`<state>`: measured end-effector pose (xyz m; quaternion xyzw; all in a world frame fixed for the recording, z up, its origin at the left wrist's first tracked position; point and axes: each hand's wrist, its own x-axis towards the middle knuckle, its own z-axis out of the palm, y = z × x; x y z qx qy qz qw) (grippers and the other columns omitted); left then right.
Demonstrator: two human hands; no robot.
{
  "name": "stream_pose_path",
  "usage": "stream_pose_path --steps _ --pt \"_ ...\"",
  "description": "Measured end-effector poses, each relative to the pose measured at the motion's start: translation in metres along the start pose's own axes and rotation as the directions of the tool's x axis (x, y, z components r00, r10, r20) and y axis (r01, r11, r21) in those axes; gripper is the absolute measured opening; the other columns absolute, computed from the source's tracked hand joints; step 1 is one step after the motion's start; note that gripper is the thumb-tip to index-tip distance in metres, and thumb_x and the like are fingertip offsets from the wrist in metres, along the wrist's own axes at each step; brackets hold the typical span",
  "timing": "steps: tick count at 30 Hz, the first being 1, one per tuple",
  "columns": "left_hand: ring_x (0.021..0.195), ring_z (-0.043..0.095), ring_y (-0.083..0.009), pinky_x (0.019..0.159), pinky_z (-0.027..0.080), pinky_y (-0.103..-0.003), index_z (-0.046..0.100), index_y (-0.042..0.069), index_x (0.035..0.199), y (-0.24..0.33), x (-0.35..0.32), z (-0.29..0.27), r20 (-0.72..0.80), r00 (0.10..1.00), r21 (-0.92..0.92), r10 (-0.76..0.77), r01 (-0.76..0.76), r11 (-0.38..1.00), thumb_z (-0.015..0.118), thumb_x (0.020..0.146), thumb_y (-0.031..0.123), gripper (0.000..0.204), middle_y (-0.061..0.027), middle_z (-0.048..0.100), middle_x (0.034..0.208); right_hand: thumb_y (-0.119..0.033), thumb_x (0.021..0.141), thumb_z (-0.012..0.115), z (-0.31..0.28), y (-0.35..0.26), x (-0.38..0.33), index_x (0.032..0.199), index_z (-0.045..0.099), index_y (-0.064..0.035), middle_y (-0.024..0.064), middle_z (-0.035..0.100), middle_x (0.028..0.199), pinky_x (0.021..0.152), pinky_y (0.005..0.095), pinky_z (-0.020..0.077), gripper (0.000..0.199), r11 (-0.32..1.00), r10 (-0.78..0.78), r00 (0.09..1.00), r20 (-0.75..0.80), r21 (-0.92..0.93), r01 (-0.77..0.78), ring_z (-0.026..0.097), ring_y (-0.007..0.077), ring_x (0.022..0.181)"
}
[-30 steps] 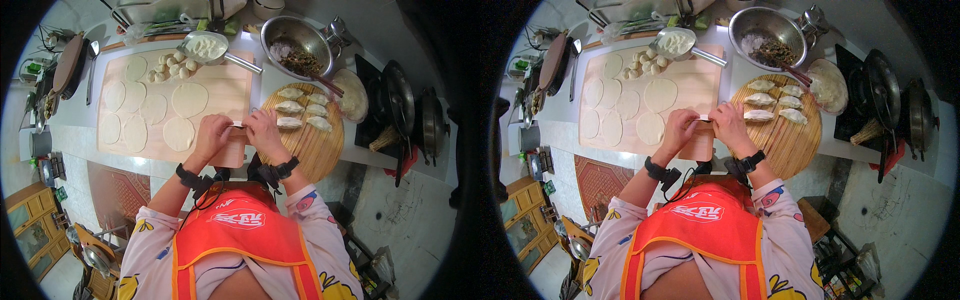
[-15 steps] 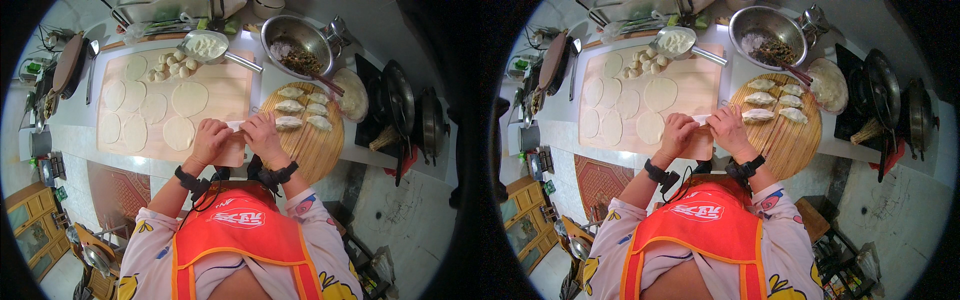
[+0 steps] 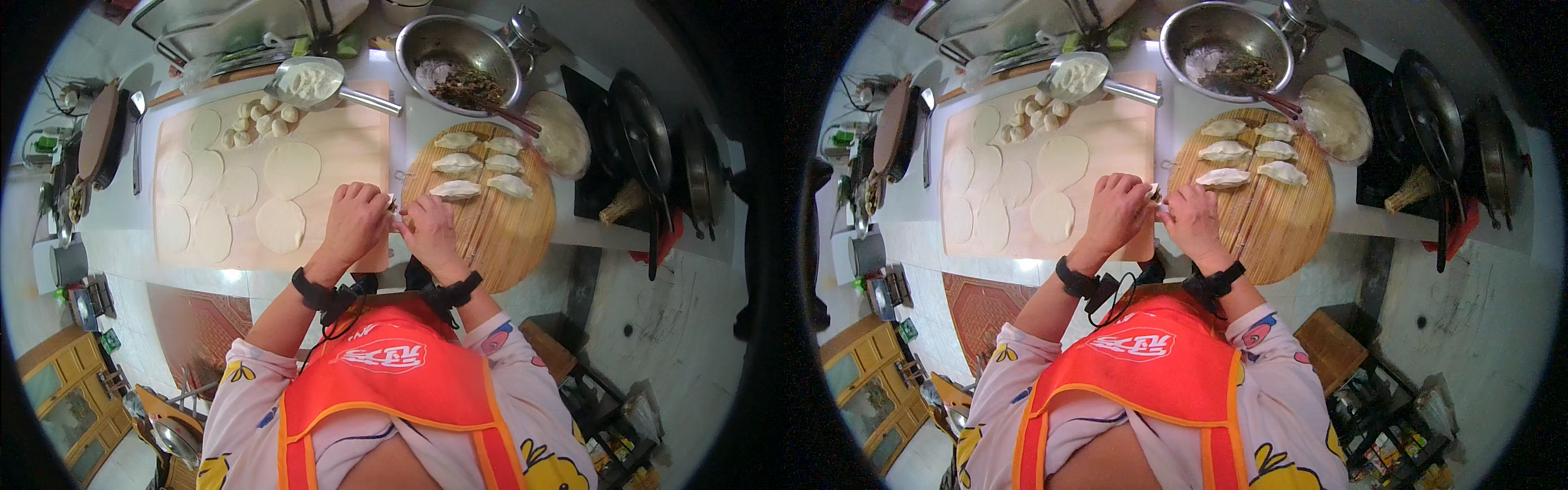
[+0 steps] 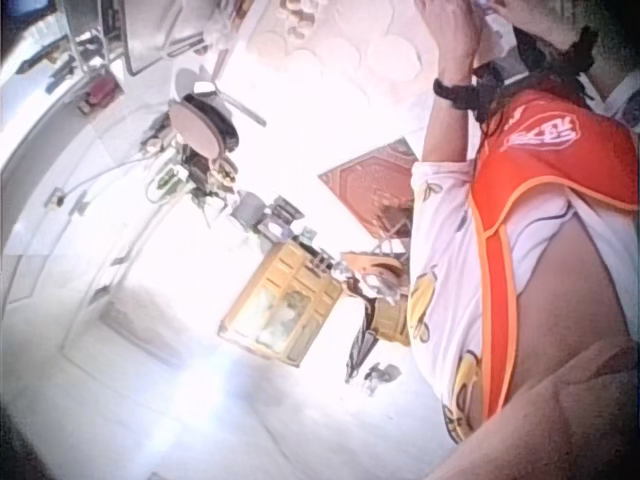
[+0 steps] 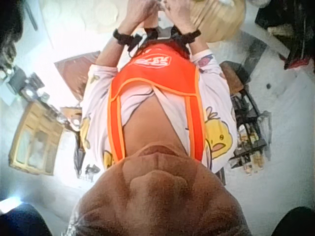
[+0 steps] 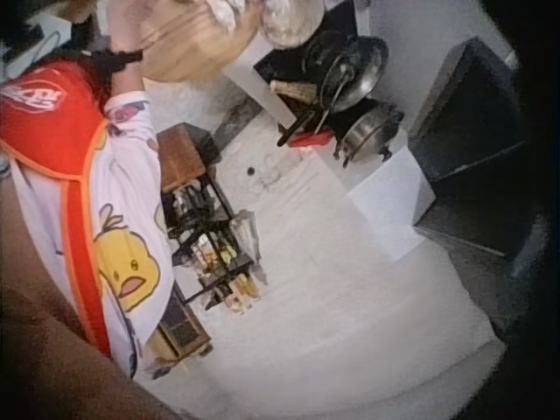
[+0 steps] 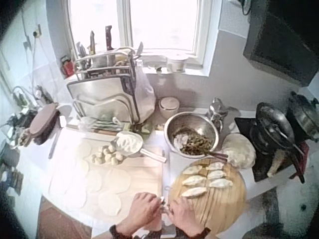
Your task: The person repeatedly scoops filling with chopsticks onto round dough wrappers, folds and pleats the edges to seal each dumpling, and places the finished dumplings on a wooden board. The process continues with multiple dumplings being assembled in sequence.
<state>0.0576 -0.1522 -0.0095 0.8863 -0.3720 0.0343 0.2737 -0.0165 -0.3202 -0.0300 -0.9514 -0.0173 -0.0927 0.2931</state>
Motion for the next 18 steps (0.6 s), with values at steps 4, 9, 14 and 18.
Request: stream_pose_path --steps 4,9,14,18 --pt "0.094 0.058 -0.0295 0.084 0.044 -0.041 0.065 0.008 0.091 0.001 0.007 0.003 0.12 0.991 0.013 -0.052 0.051 0.999 0.072 0.075 0.013 0.018 -0.0082 0.063 0.094 -0.018 0.072 0.077 0.013 0.003 0.002 0.085 0.064 -0.011 0.0061 0.056 0.088 0.081 0.0412 0.0379 0.02 0.999 -0.024 0.997 -0.071 0.026 0.026 0.054 0.0267 0.094" --pt "0.089 0.058 -0.0294 0.08 0.045 -0.042 0.064 0.006 0.086 -0.009 0.007 0.016 0.029 0.995 -0.104 -0.099 0.101 0.989 0.068 0.077 0.011 0.011 -0.0091 0.063 0.089 -0.015 0.072 0.077 0.016 0.002 0.008 0.083 0.063 -0.0105 0.0054 0.059 0.087 0.082 0.04 0.0387 0.018 0.998 -0.009 0.988 -0.152 0.066 0.019 0.056 0.0263 0.089" --pt "0.092 0.061 -0.0315 0.083 0.047 -0.042 0.064 0.003 0.093 -0.016 0.0 0.02 -0.012 0.971 -0.324 -0.24 0.223 0.919 0.062 0.086 0.007 0.009 -0.0116 0.067 0.096 -0.01 0.074 0.075 0.021 0.002 0.022 0.087 0.061 -0.0083 0.0076 0.06 0.098 0.086 0.0402 0.043 0.02 0.988 0.014 0.977 -0.211 0.153 0.019 0.058 0.0281 0.095" --pt "0.092 0.062 -0.0323 0.084 0.049 -0.04 0.064 0.002 0.096 -0.015 -0.007 0.021 0.039 0.922 -0.528 -0.384 0.345 0.776 0.06 0.089 0.005 0.009 -0.0134 0.067 0.098 -0.006 0.078 0.072 0.029 -0.001 0.03 0.1 0.057 -0.0055 0.0099 0.06 0.098 0.078 0.0394 0.0495 0.027 0.875 0.201 0.973 -0.111 0.468 -0.127 0.061 0.0283 0.09"
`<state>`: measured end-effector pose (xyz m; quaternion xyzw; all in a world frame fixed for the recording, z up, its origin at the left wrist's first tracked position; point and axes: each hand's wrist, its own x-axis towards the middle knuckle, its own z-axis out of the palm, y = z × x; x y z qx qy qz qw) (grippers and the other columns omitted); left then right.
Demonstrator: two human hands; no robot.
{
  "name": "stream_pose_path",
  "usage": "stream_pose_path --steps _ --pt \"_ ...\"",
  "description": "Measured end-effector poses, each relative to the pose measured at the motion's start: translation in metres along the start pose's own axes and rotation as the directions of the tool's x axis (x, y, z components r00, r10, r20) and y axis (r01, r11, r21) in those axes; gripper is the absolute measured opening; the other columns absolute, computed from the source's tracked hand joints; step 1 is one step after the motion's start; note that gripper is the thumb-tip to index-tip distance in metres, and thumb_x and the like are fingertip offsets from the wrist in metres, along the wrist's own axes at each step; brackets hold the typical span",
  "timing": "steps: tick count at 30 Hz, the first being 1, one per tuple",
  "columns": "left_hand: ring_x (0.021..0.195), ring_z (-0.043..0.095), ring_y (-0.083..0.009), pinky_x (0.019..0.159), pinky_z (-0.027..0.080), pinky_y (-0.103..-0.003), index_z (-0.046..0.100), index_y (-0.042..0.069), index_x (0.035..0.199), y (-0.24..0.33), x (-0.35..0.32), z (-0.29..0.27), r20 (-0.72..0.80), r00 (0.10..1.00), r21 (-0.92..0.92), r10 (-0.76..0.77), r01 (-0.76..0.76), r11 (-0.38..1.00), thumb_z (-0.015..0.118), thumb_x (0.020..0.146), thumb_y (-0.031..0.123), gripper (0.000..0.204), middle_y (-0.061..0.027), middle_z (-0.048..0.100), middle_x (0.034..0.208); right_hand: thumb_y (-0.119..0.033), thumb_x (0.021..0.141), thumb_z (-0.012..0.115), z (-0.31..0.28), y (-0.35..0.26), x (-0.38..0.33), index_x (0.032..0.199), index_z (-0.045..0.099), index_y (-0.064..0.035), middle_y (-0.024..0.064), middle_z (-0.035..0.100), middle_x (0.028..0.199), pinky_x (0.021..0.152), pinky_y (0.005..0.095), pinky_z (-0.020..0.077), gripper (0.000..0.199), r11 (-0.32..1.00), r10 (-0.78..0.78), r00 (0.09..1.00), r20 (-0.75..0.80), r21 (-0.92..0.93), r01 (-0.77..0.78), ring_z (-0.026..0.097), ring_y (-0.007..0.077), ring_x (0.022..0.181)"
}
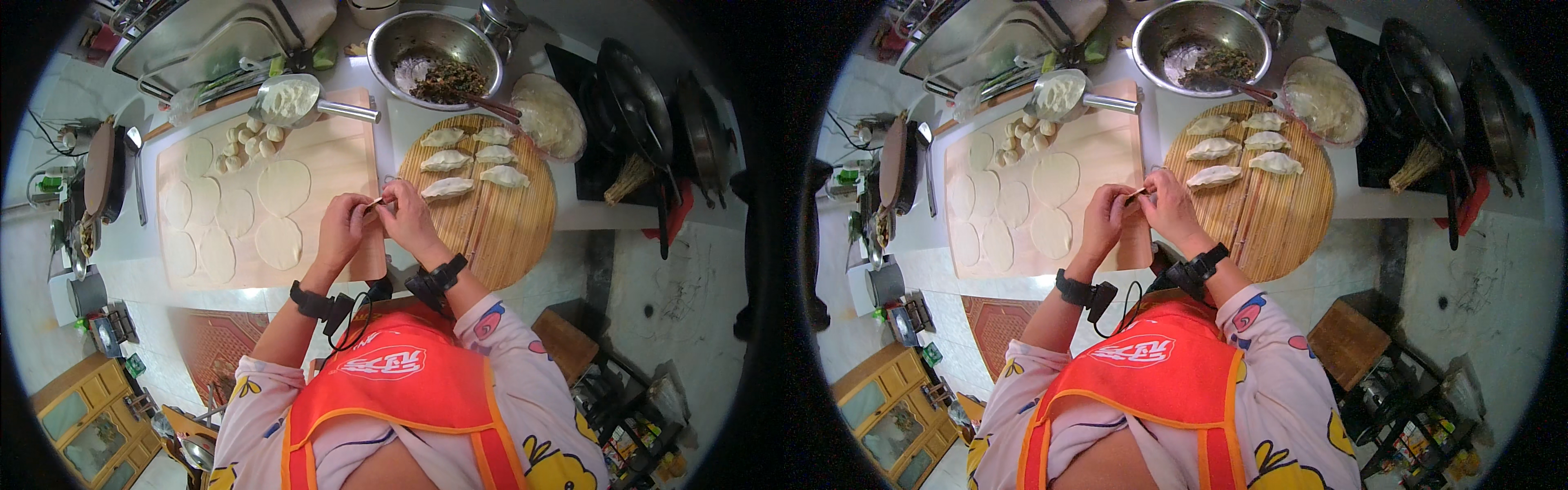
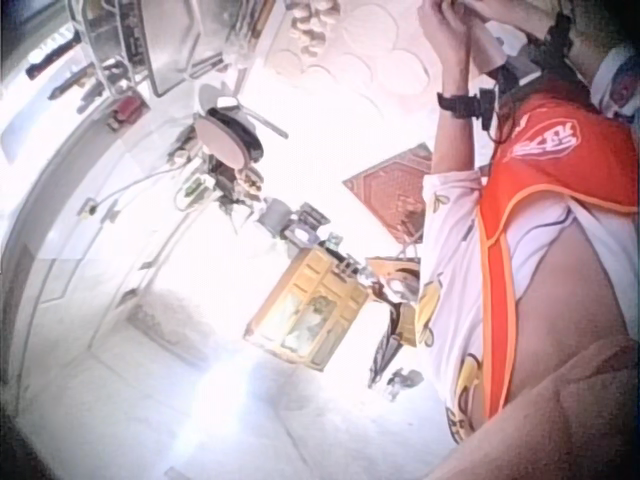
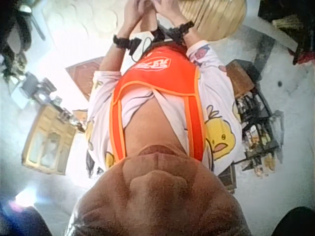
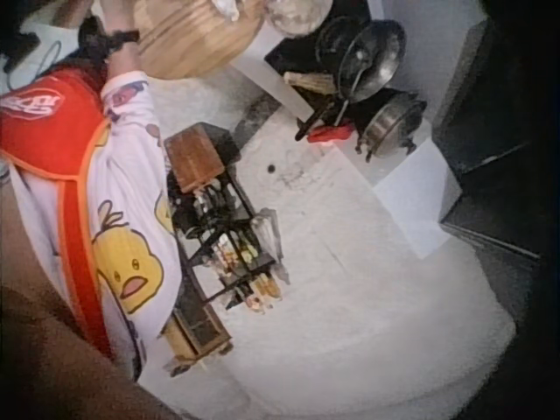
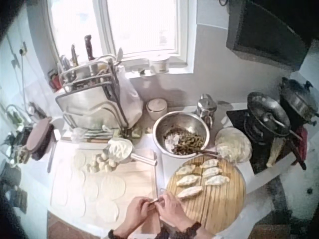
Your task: The person repeatedly scoops filling with chopsticks onto round dough wrappers, folds and pleats the edges to seal each dumpling, and places the finished dumplings on a wooden board. The process continues with multiple dumplings being assembled in sequence.
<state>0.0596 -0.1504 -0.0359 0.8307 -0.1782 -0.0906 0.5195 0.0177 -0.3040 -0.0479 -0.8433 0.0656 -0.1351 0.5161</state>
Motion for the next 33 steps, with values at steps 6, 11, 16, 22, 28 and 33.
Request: stream_pose_path --steps 6,11,16,22,28,33 --pt "0.093 0.06 -0.0318 0.085 0.048 -0.041 0.063 0.004 0.099 -0.001 -0.002 0.002 -0.018 0.989 0.06 0.147 -0.146 0.987 0.062 0.084 0.003 0.015 -0.0117 0.066 0.099 -0.005 0.082 0.069 0.003 0.005 0.0 0.111 0.054 -0.0026 0.0117 0.062 0.091 0.074 0.036 0.0525 0.033 0.959 0.24 0.964 0.112 0.125 -0.254 0.064 0.0264 0.081" --pt "0.1 0.057 -0.0297 0.088 0.045 -0.042 0.064 0.009 0.101 -0.001 -0.01 -0.005 0.126 0.895 0.427 0.429 -0.439 0.791 0.067 0.073 0.003 0.028 -0.0064 0.062 0.101 0.0 0.082 0.065 0.008 0.017 0.0 0.109 0.059 -0.0015 0.0101 0.062 0.09 0.077 0.0319 0.0523 0.027 0.916 0.303 0.944 0.134 0.232 -0.327 0.062 0.0227 0.081" --pt "0.102 0.056 -0.0278 0.089 0.043 -0.043 0.065 0.012 0.104 -0.01 -0.016 -0.006 0.163 0.857 0.5 0.489 -0.499 0.708 0.068 0.072 0.009 0.032 -0.0048 0.06 0.103 0.01 0.08 0.059 0.0 0.021 -0.006 0.112 0.061 -0.0032 0.0068 0.06 0.094 0.079 0.0292 0.0513 0.034 0.904 0.259 0.946 0.196 0.295 -0.309 0.061 0.0179 0.085" --pt "0.101 0.057 -0.0259 0.089 0.043 -0.042 0.064 0.014 0.112 -0.018 -0.018 -0.006 0.221 0.835 0.536 0.505 -0.536 0.652 0.065 0.076 0.013 0.035 -0.0042 0.06 0.105 0.007 0.079 0.062 -0.008 0.012 -0.006 0.108 0.061 -0.0053 0.0122 0.058 0.099 0.082 0.0374 0.0508 0.032 0.991 -0.132 0.985 0.11 -0.02 0.135 0.06 0.0316 0.091" --pt "0.098 0.057 -0.0266 0.088 0.043 -0.042 0.063 0.014 0.114 -0.011 -0.017 -0.005 0.157 0.883 0.531 0.443 -0.453 0.716 0.066 0.077 0.011 0.037 -0.0046 0.06 0.102 0.001 0.079 0.065 -0.014 0.011 -0.005 0.104 0.061 -0.0045 0.0131 0.058 0.1 0.082 0.0396 0.0502 0.025 0.972 -0.131 0.974 0.188 -0.169 0.163 0.059 0.0344 0.093" --pt "0.095 0.058 -0.0264 0.088 0.042 -0.042 0.065 0.016 0.113 -0.007 -0.014 -0.005 0.16 0.887 0.534 0.432 -0.446 0.718 0.068 0.076 0.011 0.037 -0.003 0.061 0.097 0.001 0.079 0.066 -0.014 0.01 -0.003 0.099 0.061 -0.0033 0.0137 0.06 0.098 0.077 0.04 0.0507 0.022 0.979 -0.174 0.978 0.114 -0.083 0.184 0.06 0.0342 0.089"
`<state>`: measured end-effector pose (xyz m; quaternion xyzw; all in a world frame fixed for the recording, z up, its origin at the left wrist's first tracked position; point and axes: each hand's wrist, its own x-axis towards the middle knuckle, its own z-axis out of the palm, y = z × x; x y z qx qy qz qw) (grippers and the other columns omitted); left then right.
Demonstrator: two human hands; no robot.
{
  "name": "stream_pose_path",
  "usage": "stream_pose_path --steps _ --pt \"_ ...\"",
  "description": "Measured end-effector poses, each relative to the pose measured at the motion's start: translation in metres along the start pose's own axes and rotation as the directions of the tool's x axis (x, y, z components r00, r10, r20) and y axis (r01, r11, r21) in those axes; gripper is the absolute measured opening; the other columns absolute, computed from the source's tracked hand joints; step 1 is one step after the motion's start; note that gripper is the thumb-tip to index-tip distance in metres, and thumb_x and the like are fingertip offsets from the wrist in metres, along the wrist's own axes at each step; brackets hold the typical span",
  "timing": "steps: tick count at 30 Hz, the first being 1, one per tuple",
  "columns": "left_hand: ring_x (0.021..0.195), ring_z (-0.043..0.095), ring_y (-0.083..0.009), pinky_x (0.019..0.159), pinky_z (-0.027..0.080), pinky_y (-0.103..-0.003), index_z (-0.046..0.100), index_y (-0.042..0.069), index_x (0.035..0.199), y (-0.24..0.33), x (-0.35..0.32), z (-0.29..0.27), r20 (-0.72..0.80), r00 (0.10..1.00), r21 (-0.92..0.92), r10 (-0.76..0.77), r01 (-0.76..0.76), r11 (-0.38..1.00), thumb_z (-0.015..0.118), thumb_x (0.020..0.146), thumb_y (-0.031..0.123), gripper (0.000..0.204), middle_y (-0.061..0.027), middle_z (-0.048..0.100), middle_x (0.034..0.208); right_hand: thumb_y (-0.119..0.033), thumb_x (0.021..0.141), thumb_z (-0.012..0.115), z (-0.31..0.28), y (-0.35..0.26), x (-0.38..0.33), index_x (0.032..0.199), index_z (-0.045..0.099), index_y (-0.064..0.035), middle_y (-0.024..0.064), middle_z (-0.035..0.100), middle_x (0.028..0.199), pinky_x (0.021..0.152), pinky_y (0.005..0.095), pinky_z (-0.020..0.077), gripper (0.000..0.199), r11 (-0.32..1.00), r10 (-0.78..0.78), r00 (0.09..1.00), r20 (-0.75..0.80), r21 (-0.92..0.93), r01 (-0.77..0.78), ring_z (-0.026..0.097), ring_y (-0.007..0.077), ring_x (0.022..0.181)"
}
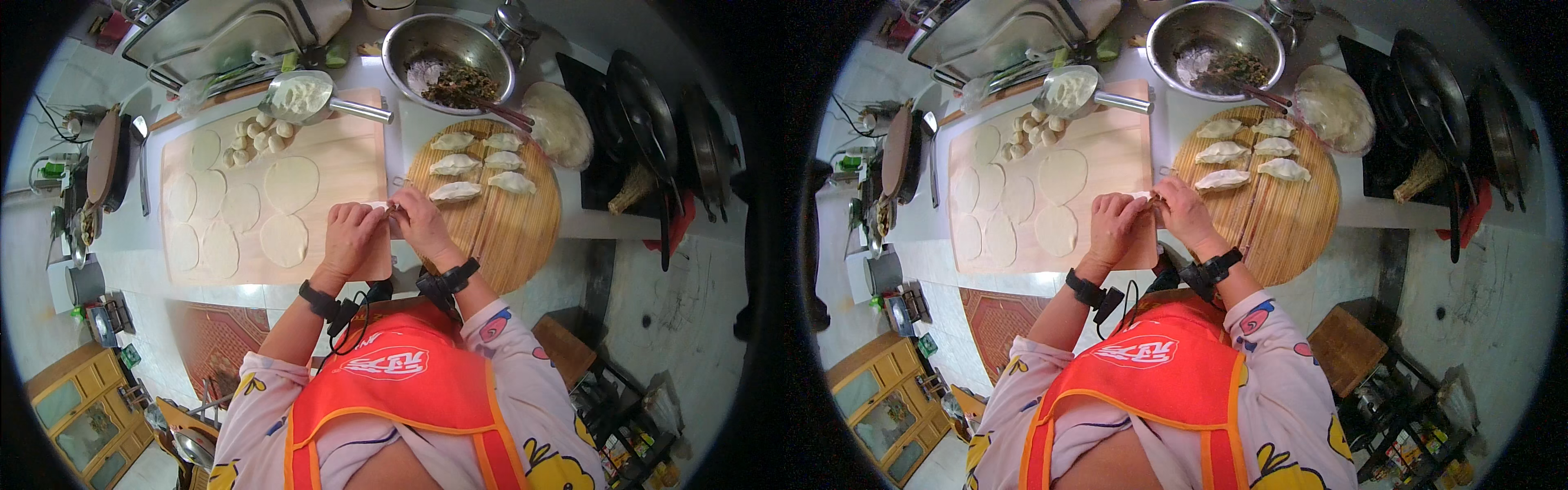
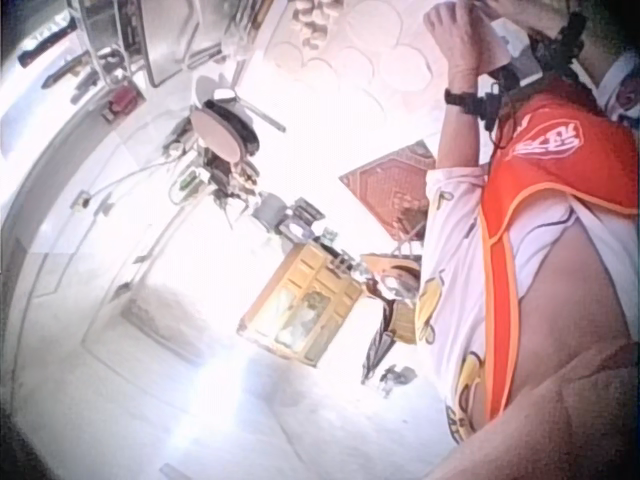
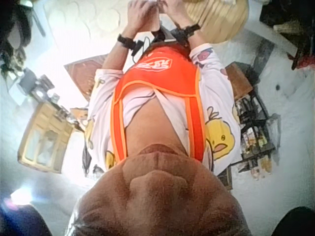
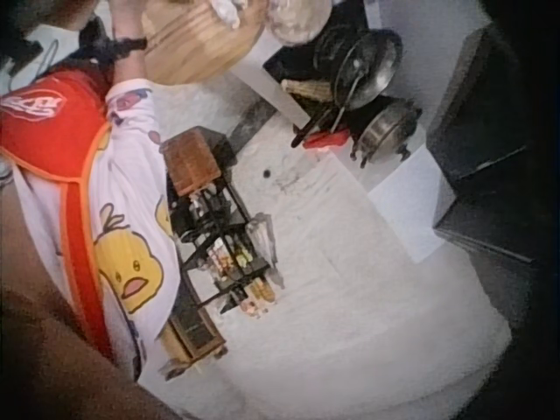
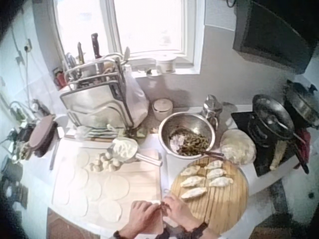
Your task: The person repeatedly scoops filling with chopsticks onto round dough wrappers, folds and pleats the edges to seal each dumpling, and places the finished dumplings on a wooden board. The process continues with multiple dumplings being assembled in sequence.
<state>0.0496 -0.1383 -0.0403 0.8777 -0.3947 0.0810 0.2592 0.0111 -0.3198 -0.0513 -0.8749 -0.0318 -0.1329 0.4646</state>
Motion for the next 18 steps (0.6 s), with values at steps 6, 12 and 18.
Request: stream_pose_path --steps 6,12,18 --pt "0.095 0.058 -0.025 0.087 0.043 -0.042 0.066 0.016 0.112 -0.005 -0.002 0.001 -0.015 0.996 0.032 0.091 -0.09 0.995 0.067 0.076 0.014 0.036 -0.0025 0.061 0.097 0.002 0.077 0.068 -0.004 0.002 0.006 0.091 0.064 -0.0015 0.0138 0.061 0.086 0.071 0.0366 0.0505 0.015 0.999 0.008 0.997 0.072 0.045 -0.011 0.061 0.0328 0.082" --pt "0.098 0.058 -0.0245 0.089 0.045 -0.041 0.065 0.014 0.115 -0.011 -0.017 -0.005 -0.055 0.995 0.001 0.081 -0.081 0.997 0.064 0.076 0.014 0.039 -0.0028 0.06 0.102 0.0 0.08 0.069 -0.001 0.002 0.003 0.088 0.066 -0.0005 0.0122 0.061 0.082 0.067 0.0352 0.0502 0.008 0.992 0.08 0.996 0.041 0.089 -0.084 0.062 0.0295 0.076" --pt "0.101 0.058 -0.0263 0.089 0.046 -0.041 0.064 0.012 0.109 -0.017 -0.02 -0.002 0.011 0.995 0.028 0.097 -0.097 0.995 0.063 0.077 0.015 0.032 -0.0043 0.06 0.105 -0.003 0.081 0.068 -0.004 -0.008 0.004 0.092 0.066 -0.0024 0.0115 0.061 0.083 0.069 0.0354 0.0507 0.01 0.994 0.099 0.992 0.083 -0.048 -0.095 0.062 0.0301 0.078"
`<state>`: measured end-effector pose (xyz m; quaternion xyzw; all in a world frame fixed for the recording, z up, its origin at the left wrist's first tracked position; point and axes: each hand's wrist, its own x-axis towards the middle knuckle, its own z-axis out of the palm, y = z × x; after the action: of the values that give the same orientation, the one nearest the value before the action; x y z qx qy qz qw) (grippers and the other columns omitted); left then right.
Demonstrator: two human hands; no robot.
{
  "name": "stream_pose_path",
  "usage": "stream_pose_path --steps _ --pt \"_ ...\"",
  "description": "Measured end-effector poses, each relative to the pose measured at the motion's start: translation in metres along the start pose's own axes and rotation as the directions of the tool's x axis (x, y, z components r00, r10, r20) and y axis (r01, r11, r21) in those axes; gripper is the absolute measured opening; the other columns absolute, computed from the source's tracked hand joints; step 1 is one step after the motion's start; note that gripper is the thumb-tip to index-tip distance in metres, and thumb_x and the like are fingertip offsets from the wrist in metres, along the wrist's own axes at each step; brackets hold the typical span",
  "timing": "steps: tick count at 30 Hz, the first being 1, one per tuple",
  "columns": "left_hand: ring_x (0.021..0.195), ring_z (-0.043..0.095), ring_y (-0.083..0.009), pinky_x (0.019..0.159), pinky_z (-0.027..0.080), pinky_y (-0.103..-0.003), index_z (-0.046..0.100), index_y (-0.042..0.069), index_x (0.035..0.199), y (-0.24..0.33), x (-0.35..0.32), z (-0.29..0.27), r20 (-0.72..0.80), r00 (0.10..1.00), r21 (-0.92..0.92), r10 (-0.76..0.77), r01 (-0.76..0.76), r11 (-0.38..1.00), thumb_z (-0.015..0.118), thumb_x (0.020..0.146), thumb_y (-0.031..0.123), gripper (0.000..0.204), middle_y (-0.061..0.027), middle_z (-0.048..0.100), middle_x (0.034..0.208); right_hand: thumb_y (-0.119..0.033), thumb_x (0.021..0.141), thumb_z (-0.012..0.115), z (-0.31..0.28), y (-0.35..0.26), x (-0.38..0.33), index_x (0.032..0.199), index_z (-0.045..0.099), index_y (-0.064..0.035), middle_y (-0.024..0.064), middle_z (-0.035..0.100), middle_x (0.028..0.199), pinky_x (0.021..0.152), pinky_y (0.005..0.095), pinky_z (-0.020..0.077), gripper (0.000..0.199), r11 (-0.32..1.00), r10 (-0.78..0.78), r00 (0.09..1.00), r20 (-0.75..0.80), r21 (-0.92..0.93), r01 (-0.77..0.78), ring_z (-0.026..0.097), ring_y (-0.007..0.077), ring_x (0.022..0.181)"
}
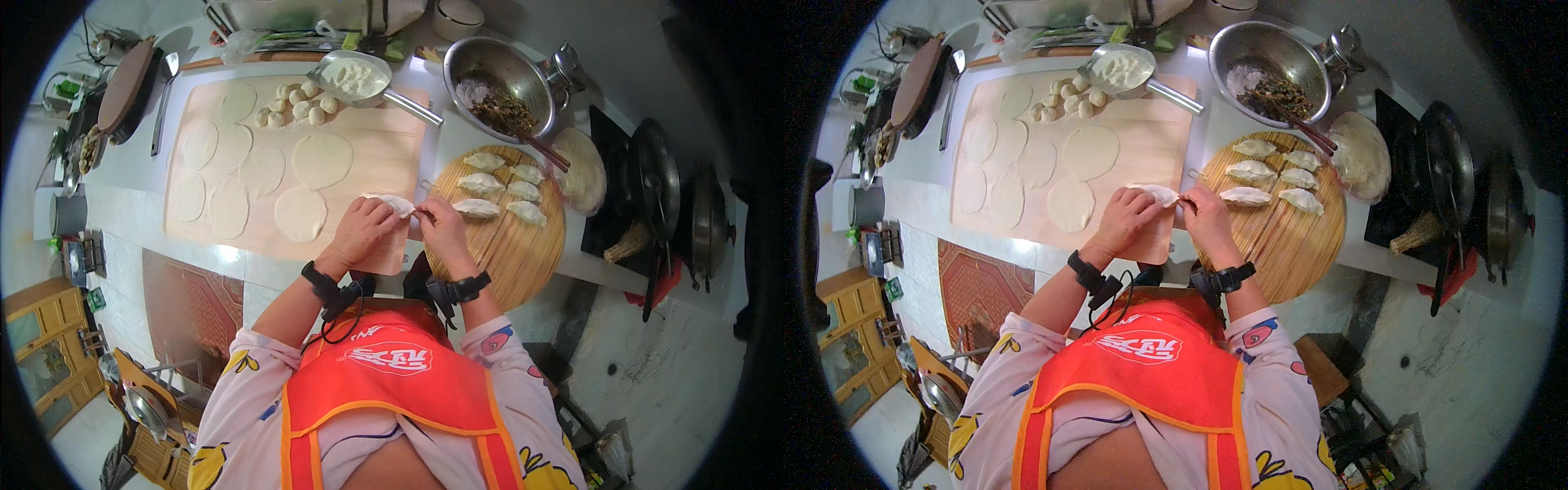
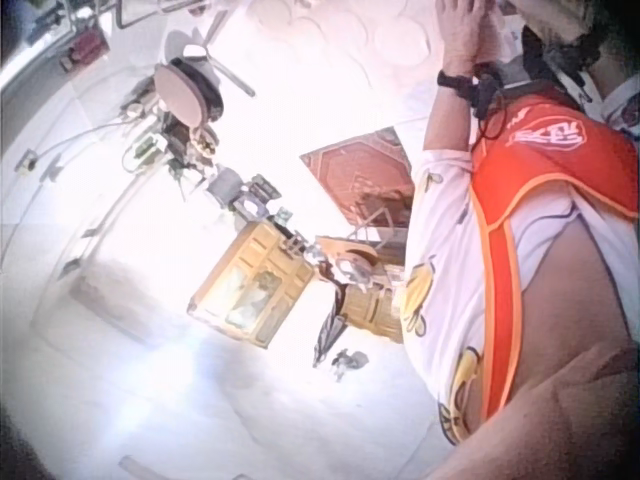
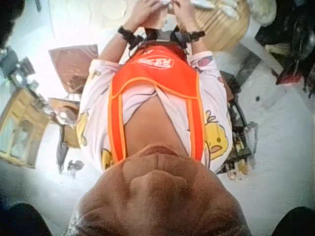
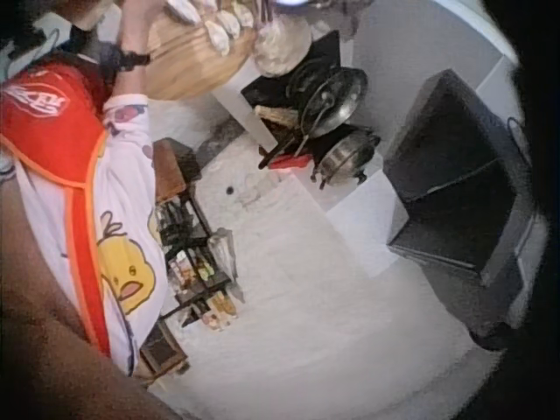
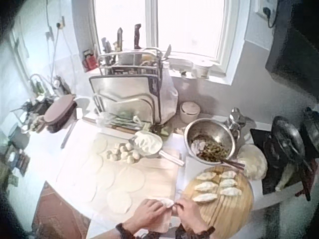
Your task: The person repeatedly scoops filling with chopsticks onto round dough wrappers, folds and pleats the edges to seal each dumpling, and places the finished dumplings on a wooden board. The process continues with multiple dumplings being assembled in sequence.
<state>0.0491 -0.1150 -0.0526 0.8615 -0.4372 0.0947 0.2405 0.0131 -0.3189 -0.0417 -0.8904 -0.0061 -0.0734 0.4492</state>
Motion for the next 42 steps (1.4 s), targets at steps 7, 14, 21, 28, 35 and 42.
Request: stream_pose_path --steps 7,14,21,28,35,42 --pt "0.104 0.056 -0.0312 0.089 0.047 -0.042 0.063 0.008 0.111 -0.004 -0.018 -0.017 -0.194 0.905 -0.212 -0.378 0.337 0.917 0.076 0.074 0.013 0.04 -0.0102 0.062 0.109 -0.015 0.072 0.078 -0.004 -0.03 0.002 0.105 0.065 -0.0081 0.0106 0.059 0.104 0.083 0.0425 0.0461 0.036 0.898 -0.313 0.945 0.092 -0.294 0.326 0.056 0.0332 0.098" --pt "0.107 0.055 -0.034 0.093 0.046 -0.043 0.064 0.005 0.114 -0.016 -0.013 -0.023 -0.058 0.866 -0.306 -0.496 0.458 0.835 0.076 0.073 0.019 0.045 -0.0136 0.062 0.112 -0.015 0.072 0.077 0.019 -0.048 0.022 0.106 0.065 -0.0081 0.0085 0.059 0.103 0.085 0.0425 0.0438 0.037 0.896 -0.321 0.937 0.14 -0.276 0.348 0.056 0.0306 0.097" --pt "0.102 0.055 -0.0349 0.09 0.046 -0.043 0.066 0.007 0.11 -0.022 -0.008 -0.017 -0.053 0.853 -0.276 -0.519 0.487 0.829 0.073 0.073 0.014 0.038 -0.0142 0.061 0.106 -0.008 0.074 0.071 0.028 -0.048 0.044 0.092 0.066 -0.0073 0.0065 0.061 0.092 0.082 0.0409 0.0444 0.018 0.851 -0.349 0.886 0.305 -0.292 0.436 0.058 0.0289 0.092" --pt "0.101 0.055 -0.0337 0.089 0.046 -0.043 0.068 0.01 0.101 -0.023 -0.006 -0.014 -0.011 0.845 -0.296 -0.535 0.508 0.809 0.071 0.072 0.012 0.029 -0.0128 0.061 0.104 -0.01 0.078 0.068 0.028 -0.045 0.043 0.084 0.068 -0.0102 0.0061 0.061 0.091 0.081 0.0399 0.0444 0.006 0.848 -0.447 0.861 0.242 -0.191 0.494 0.059 0.0272 0.088" --pt "0.101 0.056 -0.0302 0.089 0.044 -0.042 0.066 0.011 0.093 -0.021 -0.015 -0.013 -0.073 0.885 -0.247 -0.46 0.431 0.868 0.07 0.073 0.011 0.02 -0.0079 0.062 0.101 -0.01 0.075 0.071 0.021 -0.044 0.024 0.089 0.071 -0.0123 0.0046 0.064 0.099 0.085 0.0402 0.0436 0.014 0.81 -0.492 0.83 0.264 -0.211 0.547 0.06 0.026 0.095" --pt "0.103 0.057 -0.0267 0.089 0.043 -0.039 0.067 0.01 0.096 -0.017 -0.026 -0.027 -0.057 0.912 -0.162 -0.405 0.392 0.905 0.071 0.076 0.017 0.022 -0.0058 0.063 0.104 -0.012 0.077 0.068 0.024 -0.037 0.016 0.093 0.072 -0.0118 0.0062 0.063 0.112 0.092 0.0414 0.0434 0.016 0.745 -0.544 0.797 0.262 -0.287 0.603 0.059 0.0257 0.105"
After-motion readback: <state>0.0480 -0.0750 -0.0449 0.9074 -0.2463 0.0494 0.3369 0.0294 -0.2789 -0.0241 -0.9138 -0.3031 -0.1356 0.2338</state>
